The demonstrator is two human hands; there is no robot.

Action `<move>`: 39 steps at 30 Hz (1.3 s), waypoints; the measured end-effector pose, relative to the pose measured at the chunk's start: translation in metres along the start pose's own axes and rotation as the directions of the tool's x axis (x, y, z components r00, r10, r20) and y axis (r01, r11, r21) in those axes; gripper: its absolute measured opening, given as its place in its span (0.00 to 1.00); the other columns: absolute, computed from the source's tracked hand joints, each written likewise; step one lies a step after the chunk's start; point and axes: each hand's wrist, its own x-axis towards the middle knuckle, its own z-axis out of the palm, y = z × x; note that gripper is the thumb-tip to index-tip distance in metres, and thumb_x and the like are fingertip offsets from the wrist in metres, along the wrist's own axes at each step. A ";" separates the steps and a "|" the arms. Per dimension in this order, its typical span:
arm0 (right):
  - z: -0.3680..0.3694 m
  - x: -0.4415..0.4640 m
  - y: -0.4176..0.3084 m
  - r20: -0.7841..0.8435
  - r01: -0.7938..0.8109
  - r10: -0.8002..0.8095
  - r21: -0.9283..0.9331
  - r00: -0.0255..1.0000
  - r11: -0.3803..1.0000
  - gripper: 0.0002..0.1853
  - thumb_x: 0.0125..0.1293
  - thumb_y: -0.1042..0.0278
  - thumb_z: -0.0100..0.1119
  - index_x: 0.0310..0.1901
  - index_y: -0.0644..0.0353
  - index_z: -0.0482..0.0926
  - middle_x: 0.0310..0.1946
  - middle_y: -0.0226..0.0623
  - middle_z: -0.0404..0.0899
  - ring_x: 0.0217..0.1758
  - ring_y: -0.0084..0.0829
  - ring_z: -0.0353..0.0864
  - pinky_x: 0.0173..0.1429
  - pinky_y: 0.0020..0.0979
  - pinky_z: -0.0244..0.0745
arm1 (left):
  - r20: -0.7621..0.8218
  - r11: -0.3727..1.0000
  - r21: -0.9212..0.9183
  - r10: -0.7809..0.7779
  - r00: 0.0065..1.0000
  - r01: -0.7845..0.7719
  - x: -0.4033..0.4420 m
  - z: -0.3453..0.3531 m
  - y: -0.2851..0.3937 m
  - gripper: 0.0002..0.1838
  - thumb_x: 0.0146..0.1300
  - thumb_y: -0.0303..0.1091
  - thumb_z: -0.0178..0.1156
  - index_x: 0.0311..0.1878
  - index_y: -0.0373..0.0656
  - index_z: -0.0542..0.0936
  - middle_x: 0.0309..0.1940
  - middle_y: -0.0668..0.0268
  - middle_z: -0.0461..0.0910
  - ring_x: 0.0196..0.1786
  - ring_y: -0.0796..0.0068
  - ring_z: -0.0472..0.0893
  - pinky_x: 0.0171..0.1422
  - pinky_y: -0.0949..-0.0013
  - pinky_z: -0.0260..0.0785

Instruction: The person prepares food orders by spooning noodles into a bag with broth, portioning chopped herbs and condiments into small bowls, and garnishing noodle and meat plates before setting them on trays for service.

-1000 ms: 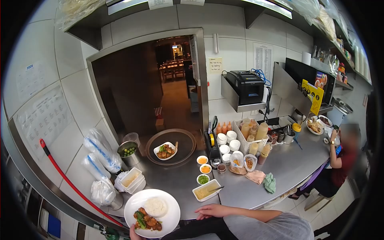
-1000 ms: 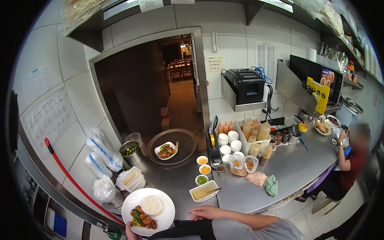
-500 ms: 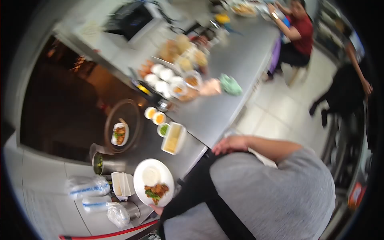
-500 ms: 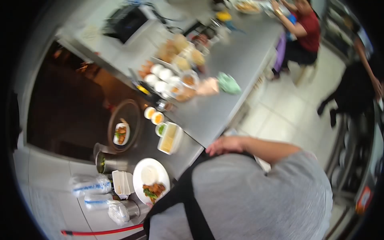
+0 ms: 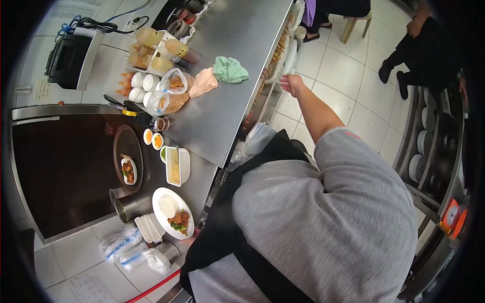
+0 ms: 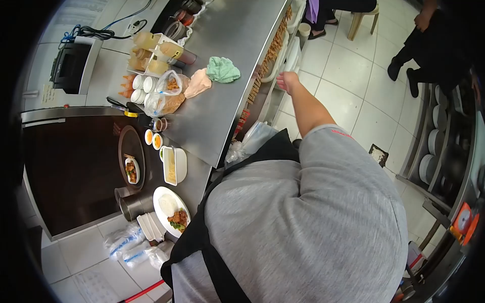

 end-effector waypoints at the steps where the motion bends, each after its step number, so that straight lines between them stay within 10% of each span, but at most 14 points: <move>1: 0.010 0.006 0.000 0.019 0.005 -0.007 0.106 1.000 0.994 0.22 0.75 0.49 0.35 0.57 0.55 0.71 0.47 0.35 0.79 0.45 0.31 0.77 0.48 0.32 0.72 | -0.001 0.999 -0.021 -0.042 0.999 0.042 -0.003 -0.002 -0.005 0.47 0.60 0.76 0.36 0.70 0.48 0.60 0.59 0.62 0.69 0.54 0.64 0.74 0.55 0.59 0.69; 7: 0.069 0.022 0.016 -0.012 -0.105 0.112 0.272 0.994 0.957 0.34 0.74 0.39 0.29 0.68 0.58 0.60 0.65 0.46 0.66 0.55 0.41 0.73 0.60 0.45 0.68 | -0.269 0.957 -0.187 -0.269 0.925 0.224 -0.108 0.127 0.001 0.49 0.58 0.80 0.30 0.68 0.50 0.64 0.52 0.66 0.72 0.45 0.72 0.74 0.49 0.69 0.69; 9: 0.072 -0.001 0.019 0.066 -0.146 0.132 0.296 0.989 0.944 0.34 0.73 0.38 0.30 0.68 0.58 0.60 0.65 0.44 0.66 0.56 0.41 0.72 0.61 0.47 0.66 | 0.058 0.959 0.138 -0.257 0.965 0.247 -0.125 0.138 -0.001 0.47 0.58 0.79 0.32 0.67 0.50 0.67 0.50 0.68 0.73 0.46 0.73 0.74 0.49 0.69 0.68; 13: 0.058 -0.010 0.024 0.212 -0.230 0.145 0.462 0.966 0.857 0.27 0.73 0.39 0.36 0.58 0.53 0.68 0.57 0.35 0.72 0.57 0.35 0.72 0.61 0.42 0.65 | 0.122 0.961 0.216 -0.203 0.971 0.174 -0.152 0.150 -0.006 0.46 0.58 0.79 0.33 0.65 0.51 0.69 0.48 0.70 0.73 0.45 0.74 0.74 0.49 0.70 0.68; 21: 0.016 -0.032 0.012 0.314 -0.060 -0.002 0.187 0.950 0.981 0.12 0.65 0.58 0.64 0.43 0.56 0.77 0.35 0.28 0.79 0.40 0.25 0.79 0.48 0.26 0.74 | -0.176 0.969 -0.003 -0.244 0.954 0.248 -0.146 0.080 -0.041 0.43 0.61 0.76 0.37 0.65 0.51 0.68 0.54 0.68 0.71 0.47 0.73 0.73 0.50 0.69 0.69; 27: -0.041 -0.038 -0.023 0.362 0.271 -0.128 -0.379 0.923 0.885 0.11 0.68 0.65 0.56 0.45 0.62 0.78 0.27 0.25 0.77 0.27 0.15 0.74 0.32 0.16 0.72 | -0.312 0.993 -0.047 -0.121 0.942 0.112 -0.138 0.048 -0.045 0.39 0.65 0.71 0.38 0.68 0.51 0.64 0.65 0.63 0.65 0.57 0.66 0.72 0.56 0.66 0.65; 30: -0.089 -0.051 -0.046 0.464 0.096 0.179 -0.510 0.868 0.855 0.12 0.70 0.62 0.51 0.43 0.61 0.77 0.23 0.26 0.73 0.22 0.18 0.69 0.26 0.20 0.65 | -0.398 0.992 -0.123 -0.067 0.915 0.019 -0.120 0.036 -0.035 0.37 0.66 0.69 0.40 0.66 0.50 0.66 0.59 0.64 0.70 0.51 0.68 0.74 0.53 0.66 0.67; 35: 0.003 -0.186 -0.084 0.581 0.059 0.381 -0.598 0.719 0.799 0.12 0.70 0.64 0.51 0.44 0.64 0.77 0.24 0.30 0.74 0.24 0.21 0.69 0.31 0.23 0.66 | -0.437 0.991 -0.103 0.033 0.899 -0.086 -0.095 0.035 -0.014 0.31 0.70 0.62 0.42 0.64 0.48 0.68 0.55 0.65 0.72 0.48 0.69 0.75 0.53 0.66 0.66; 39: 0.146 -0.281 -0.065 0.833 0.481 0.254 -0.502 0.491 0.718 0.11 0.69 0.67 0.53 0.46 0.66 0.78 0.26 0.28 0.73 0.28 0.19 0.68 0.34 0.22 0.65 | -0.374 0.971 -0.163 0.103 0.922 -0.175 -0.069 0.047 0.012 0.26 0.74 0.50 0.40 0.64 0.40 0.68 0.57 0.64 0.72 0.57 0.68 0.71 0.63 0.66 0.62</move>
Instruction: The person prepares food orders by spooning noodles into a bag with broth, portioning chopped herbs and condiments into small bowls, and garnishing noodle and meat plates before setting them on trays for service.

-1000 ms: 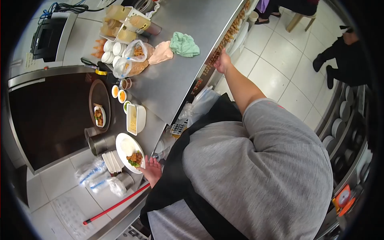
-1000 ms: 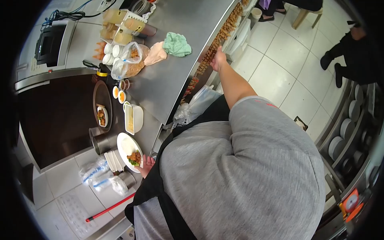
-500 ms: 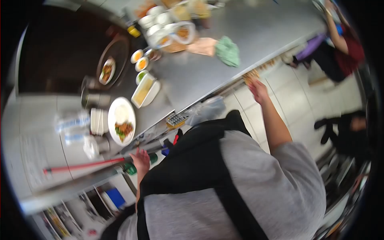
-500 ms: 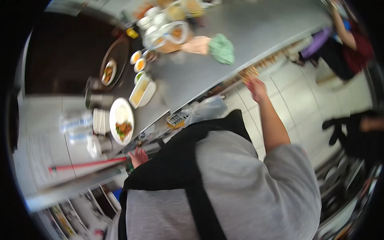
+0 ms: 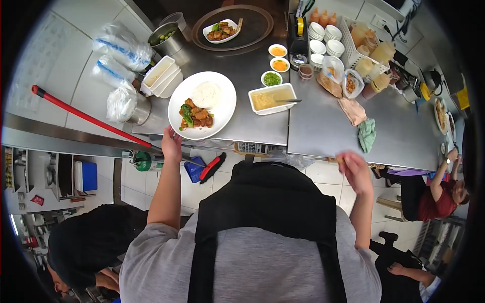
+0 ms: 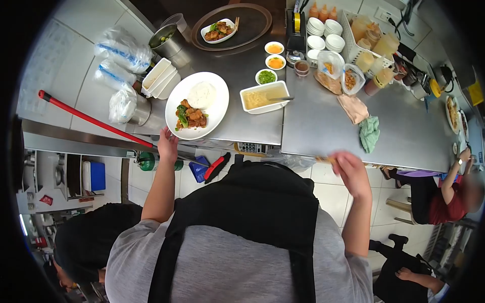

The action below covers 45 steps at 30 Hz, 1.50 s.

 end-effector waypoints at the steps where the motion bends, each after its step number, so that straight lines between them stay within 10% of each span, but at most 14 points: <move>1: 0.031 0.025 -0.020 0.030 0.078 -0.075 -0.128 0.997 0.989 0.11 0.70 0.68 0.52 0.47 0.66 0.78 0.27 0.27 0.73 0.29 0.19 0.68 0.36 0.22 0.66 | 0.087 1.000 -0.019 0.021 0.996 -0.020 0.007 0.005 0.005 0.25 0.75 0.48 0.40 0.63 0.39 0.67 0.57 0.63 0.72 0.58 0.68 0.72 0.64 0.65 0.62; 7: 0.190 0.192 -0.061 0.199 0.361 -0.346 -0.782 0.917 0.508 0.08 0.67 0.69 0.53 0.42 0.61 0.80 0.34 0.43 0.82 0.39 0.40 0.81 0.46 0.33 0.73 | 0.279 0.998 -0.033 -0.044 0.959 0.055 0.086 0.012 0.012 0.23 0.74 0.39 0.44 0.64 0.32 0.66 0.59 0.55 0.73 0.59 0.65 0.75 0.63 0.64 0.66; 14: 0.259 0.296 -0.012 0.288 0.303 -0.104 -0.931 0.952 0.201 0.12 0.65 0.63 0.57 0.44 0.60 0.80 0.38 0.45 0.82 0.45 0.45 0.80 0.50 0.41 0.74 | 0.438 0.975 0.202 -0.172 0.882 0.090 0.124 0.032 0.037 0.22 0.72 0.36 0.48 0.65 0.36 0.66 0.54 0.57 0.77 0.55 0.66 0.78 0.60 0.64 0.70; 15: 0.261 0.280 -0.019 0.269 0.336 -0.311 -0.923 0.911 0.187 0.14 0.65 0.61 0.57 0.46 0.60 0.78 0.40 0.46 0.81 0.47 0.46 0.80 0.51 0.40 0.73 | 0.454 0.973 0.206 -0.189 0.871 0.104 0.129 0.032 0.036 0.22 0.72 0.36 0.48 0.65 0.36 0.66 0.54 0.57 0.77 0.55 0.66 0.78 0.60 0.64 0.70; 19: 0.163 0.228 -0.041 -0.160 0.326 -0.686 -0.788 0.710 0.522 0.13 0.65 0.68 0.56 0.49 0.61 0.76 0.45 0.50 0.80 0.49 0.46 0.80 0.53 0.36 0.73 | 0.401 0.969 0.233 -0.170 0.900 0.079 0.133 0.030 0.030 0.21 0.72 0.35 0.49 0.64 0.37 0.67 0.54 0.58 0.77 0.54 0.68 0.78 0.59 0.65 0.70; 22: 0.012 0.170 -0.014 -0.608 -0.351 -0.684 -0.793 0.402 0.498 0.11 0.60 0.76 0.52 0.44 0.61 0.76 0.42 0.48 0.80 0.46 0.48 0.79 0.50 0.38 0.73 | 0.408 0.969 0.243 -0.143 0.901 0.044 0.132 0.031 0.032 0.21 0.72 0.35 0.50 0.64 0.36 0.67 0.55 0.59 0.77 0.54 0.68 0.77 0.60 0.66 0.68; 28: -0.035 0.135 0.022 -0.547 -0.675 -0.518 -0.733 0.658 -0.084 0.31 0.60 0.56 0.62 0.66 0.43 0.66 0.62 0.30 0.71 0.64 0.38 0.70 0.63 0.51 0.63 | 0.456 0.980 0.191 -0.140 0.879 0.057 0.136 0.039 0.029 0.19 0.73 0.34 0.47 0.63 0.37 0.69 0.53 0.60 0.78 0.52 0.70 0.79 0.57 0.67 0.69; 33: -0.040 0.154 0.013 -0.388 -0.598 -0.595 -0.776 0.704 -0.201 0.09 0.60 0.59 0.59 0.36 0.54 0.79 0.42 0.33 0.79 0.53 0.36 0.74 0.53 0.53 0.66 | 0.439 0.983 0.183 -0.104 0.893 0.025 0.131 0.037 0.029 0.20 0.73 0.33 0.45 0.66 0.37 0.66 0.56 0.59 0.76 0.54 0.69 0.77 0.60 0.66 0.69; 36: -0.001 0.129 0.005 -0.177 -0.405 -0.735 -0.903 0.655 -0.144 0.07 0.60 0.63 0.58 0.34 0.58 0.77 0.38 0.39 0.79 0.47 0.41 0.76 0.47 0.47 0.70 | 0.415 0.985 0.171 -0.076 0.907 0.005 0.124 0.040 0.031 0.22 0.74 0.33 0.45 0.68 0.38 0.64 0.58 0.58 0.75 0.56 0.69 0.76 0.61 0.66 0.68; 38: 0.034 0.104 0.026 -0.460 -0.373 -0.495 -0.888 0.737 0.270 0.07 0.63 0.66 0.55 0.34 0.60 0.74 0.34 0.40 0.79 0.38 0.39 0.78 0.40 0.39 0.73 | 0.416 0.985 0.173 -0.064 0.907 -0.010 0.124 0.040 0.030 0.22 0.74 0.33 0.45 0.68 0.37 0.63 0.58 0.58 0.75 0.56 0.69 0.76 0.61 0.66 0.68; 41: 0.111 0.082 0.067 -0.558 -0.261 -0.035 -0.442 0.829 0.858 0.07 0.69 0.68 0.50 0.43 0.61 0.71 0.33 0.34 0.77 0.36 0.27 0.77 0.38 0.32 0.73 | 0.406 0.982 0.189 -0.070 0.911 -0.008 0.127 0.039 0.029 0.22 0.74 0.33 0.45 0.68 0.37 0.63 0.58 0.58 0.75 0.56 0.69 0.76 0.61 0.66 0.68; 45: 0.201 0.105 0.096 -0.370 -0.213 0.299 0.256 0.879 0.943 0.17 0.70 0.70 0.50 0.59 0.63 0.66 0.41 0.39 0.78 0.42 0.27 0.79 0.45 0.29 0.76 | 0.398 0.982 0.190 -0.089 0.913 0.013 0.119 0.044 0.036 0.22 0.73 0.32 0.46 0.67 0.37 0.64 0.58 0.59 0.75 0.57 0.69 0.76 0.62 0.67 0.67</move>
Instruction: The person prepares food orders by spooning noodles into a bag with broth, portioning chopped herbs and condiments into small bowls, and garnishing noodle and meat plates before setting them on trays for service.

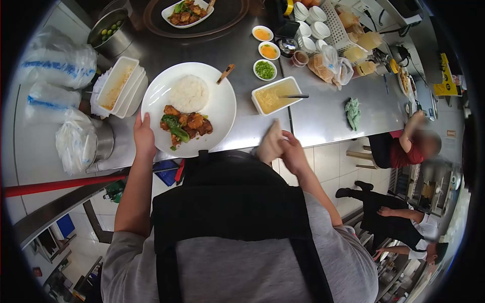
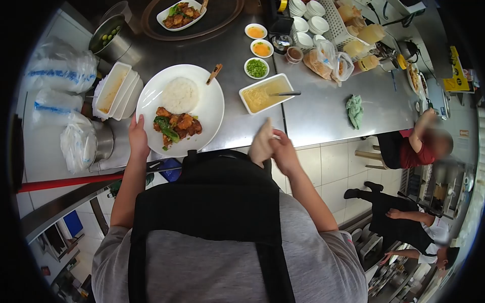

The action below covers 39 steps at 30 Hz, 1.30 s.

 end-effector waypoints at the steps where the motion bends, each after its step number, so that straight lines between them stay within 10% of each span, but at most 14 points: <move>1: 0.022 -0.002 -0.001 0.071 -0.027 0.025 0.031 0.997 0.999 0.20 0.70 0.70 0.50 0.62 0.64 0.65 0.44 0.40 0.78 0.44 0.28 0.79 0.46 0.28 0.76 | -0.010 1.000 0.002 0.003 1.000 -0.003 0.000 0.000 0.000 0.22 0.73 0.32 0.46 0.67 0.37 0.64 0.58 0.59 0.75 0.57 0.69 0.76 0.62 0.67 0.67; 11: 0.130 0.033 -0.027 0.351 -0.109 0.121 -0.053 0.928 0.993 0.20 0.72 0.72 0.39 0.64 0.66 0.65 0.51 0.41 0.77 0.50 0.33 0.80 0.53 0.33 0.77 | 0.068 0.989 0.145 0.001 0.998 -0.011 0.001 -0.026 0.003 0.18 0.73 0.33 0.46 0.63 0.37 0.70 0.51 0.60 0.79 0.50 0.74 0.78 0.55 0.70 0.69; 19: 0.164 -0.002 -0.006 0.348 -0.189 0.201 -0.070 0.916 0.980 0.21 0.76 0.65 0.39 0.64 0.68 0.61 0.58 0.47 0.70 0.58 0.37 0.76 0.59 0.38 0.76 | -0.112 0.984 -0.148 0.079 0.991 -0.095 -0.027 -0.018 -0.022 0.16 0.74 0.30 0.44 0.60 0.36 0.71 0.47 0.60 0.80 0.47 0.75 0.79 0.54 0.70 0.70; 23: 0.152 0.011 -0.015 0.304 -0.233 0.270 -0.153 0.914 0.960 0.21 0.76 0.63 0.42 0.62 0.70 0.61 0.56 0.48 0.73 0.58 0.40 0.77 0.60 0.40 0.76 | -0.275 0.981 0.028 0.195 0.941 -0.194 -0.062 0.005 -0.040 0.17 0.75 0.29 0.40 0.62 0.34 0.67 0.51 0.56 0.76 0.53 0.71 0.75 0.58 0.68 0.67; 32: 0.125 0.065 -0.022 0.270 0.254 -0.136 -0.468 0.953 0.846 0.14 0.71 0.65 0.52 0.50 0.68 0.75 0.41 0.40 0.82 0.42 0.27 0.82 0.47 0.28 0.78 | 0.030 0.985 -0.168 0.046 0.999 -0.040 0.014 -0.008 -0.021 0.16 0.69 0.33 0.51 0.57 0.35 0.74 0.45 0.53 0.81 0.44 0.66 0.80 0.52 0.64 0.72; 37: 0.141 0.030 -0.009 0.326 0.196 -0.147 -0.123 0.934 0.973 0.22 0.75 0.63 0.44 0.64 0.67 0.62 0.61 0.45 0.68 0.63 0.37 0.72 0.64 0.40 0.71 | -0.361 0.948 0.215 0.299 0.883 -0.234 -0.002 0.016 -0.049 0.16 0.71 0.31 0.46 0.57 0.36 0.74 0.46 0.47 0.80 0.49 0.51 0.79 0.55 0.59 0.70; 39: 0.153 0.011 -0.009 0.268 0.058 -0.035 -0.078 0.963 0.995 0.20 0.76 0.66 0.41 0.64 0.67 0.62 0.59 0.44 0.71 0.61 0.37 0.74 0.64 0.39 0.71 | -0.435 0.964 0.072 0.261 0.862 -0.256 -0.038 0.032 -0.036 0.17 0.73 0.32 0.43 0.60 0.35 0.69 0.51 0.47 0.76 0.55 0.52 0.76 0.61 0.59 0.65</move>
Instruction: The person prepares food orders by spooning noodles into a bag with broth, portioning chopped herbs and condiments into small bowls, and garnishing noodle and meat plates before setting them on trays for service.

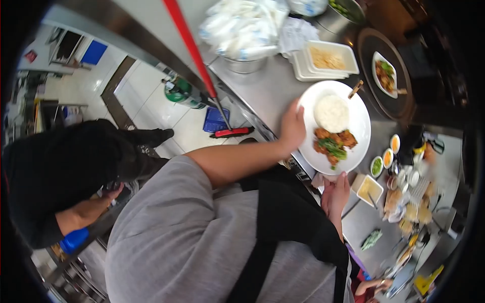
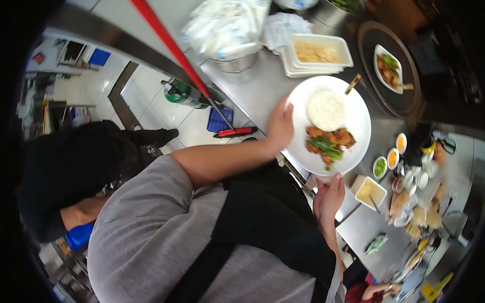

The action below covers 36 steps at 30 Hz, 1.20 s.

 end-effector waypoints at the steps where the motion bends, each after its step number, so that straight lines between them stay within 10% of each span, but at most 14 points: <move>1: -0.003 0.000 0.004 0.020 0.004 -0.004 0.003 1.000 1.000 0.20 0.76 0.66 0.42 0.64 0.67 0.62 0.59 0.44 0.71 0.60 0.37 0.74 0.64 0.39 0.72 | -0.033 1.000 -0.006 -0.012 0.999 0.012 -0.015 0.000 0.002 0.20 0.74 0.32 0.41 0.64 0.35 0.65 0.55 0.47 0.74 0.59 0.57 0.73 0.65 0.60 0.62; 9: -0.021 0.027 -0.008 -0.006 0.040 -0.041 -0.126 0.999 0.991 0.19 0.72 0.72 0.45 0.62 0.68 0.64 0.57 0.45 0.73 0.60 0.38 0.75 0.64 0.40 0.71 | 0.285 0.970 -0.192 -0.090 0.954 0.149 0.025 -0.014 -0.004 0.20 0.77 0.39 0.38 0.57 0.34 0.70 0.48 0.58 0.78 0.51 0.74 0.75 0.61 0.69 0.66; 11: -0.023 0.027 0.002 0.010 0.053 -0.052 -0.103 0.999 0.993 0.16 0.73 0.71 0.45 0.58 0.66 0.67 0.55 0.44 0.74 0.59 0.38 0.75 0.65 0.42 0.70 | 0.117 0.990 -0.141 0.020 0.993 -0.004 0.023 0.003 -0.016 0.15 0.75 0.33 0.39 0.49 0.33 0.74 0.41 0.52 0.80 0.45 0.64 0.79 0.54 0.63 0.69; 17: 0.016 0.001 0.012 0.061 -0.142 0.135 0.125 0.989 0.982 0.13 0.74 0.71 0.43 0.54 0.69 0.66 0.52 0.44 0.73 0.54 0.34 0.76 0.59 0.37 0.75 | 0.034 0.944 -0.269 -0.189 0.981 0.191 -0.037 0.013 0.006 0.15 0.74 0.33 0.40 0.55 0.34 0.71 0.44 0.56 0.78 0.46 0.66 0.78 0.53 0.64 0.69; 22: 0.015 0.000 0.011 -0.019 -0.182 0.187 0.153 0.982 0.971 0.15 0.74 0.70 0.44 0.57 0.67 0.65 0.53 0.45 0.73 0.53 0.36 0.77 0.56 0.40 0.77 | 0.474 0.783 -0.161 -0.472 0.743 0.601 -0.070 -0.006 0.017 0.17 0.73 0.31 0.44 0.63 0.39 0.65 0.57 0.62 0.71 0.57 0.74 0.73 0.60 0.68 0.67; 26: 0.010 0.003 0.008 -0.039 -0.166 0.171 0.117 0.984 0.979 0.16 0.71 0.73 0.45 0.59 0.66 0.62 0.53 0.44 0.72 0.53 0.39 0.77 0.51 0.39 0.79 | 0.678 0.769 0.189 -0.552 0.485 0.610 -0.058 -0.029 0.028 0.19 0.71 0.32 0.52 0.62 0.39 0.68 0.57 0.64 0.73 0.57 0.75 0.72 0.62 0.70 0.65; 30: -0.016 0.018 -0.001 0.091 -0.196 0.202 -0.076 0.975 0.978 0.18 0.70 0.75 0.44 0.60 0.67 0.62 0.54 0.47 0.73 0.54 0.41 0.78 0.52 0.39 0.79 | 0.631 0.972 0.065 -0.214 0.746 0.224 -0.019 -0.093 -0.005 0.23 0.63 0.34 0.60 0.62 0.40 0.72 0.64 0.57 0.70 0.64 0.67 0.71 0.68 0.67 0.61; 32: -0.022 0.023 -0.012 0.115 -0.197 0.210 -0.111 0.971 0.974 0.19 0.70 0.74 0.44 0.61 0.68 0.62 0.53 0.48 0.74 0.53 0.40 0.78 0.52 0.39 0.79 | 0.546 0.802 -0.193 -0.391 0.741 0.566 0.018 -0.114 0.015 0.28 0.70 0.37 0.49 0.70 0.36 0.60 0.66 0.57 0.67 0.65 0.67 0.70 0.71 0.66 0.59; 36: -0.025 0.032 -0.029 0.143 -0.216 0.277 -0.339 0.950 0.916 0.20 0.70 0.74 0.44 0.62 0.69 0.63 0.52 0.48 0.75 0.50 0.38 0.80 0.53 0.38 0.78 | 0.646 0.856 0.079 -0.435 0.627 0.512 0.083 -0.116 0.044 0.28 0.74 0.46 0.42 0.69 0.38 0.63 0.60 0.60 0.73 0.58 0.73 0.75 0.63 0.70 0.66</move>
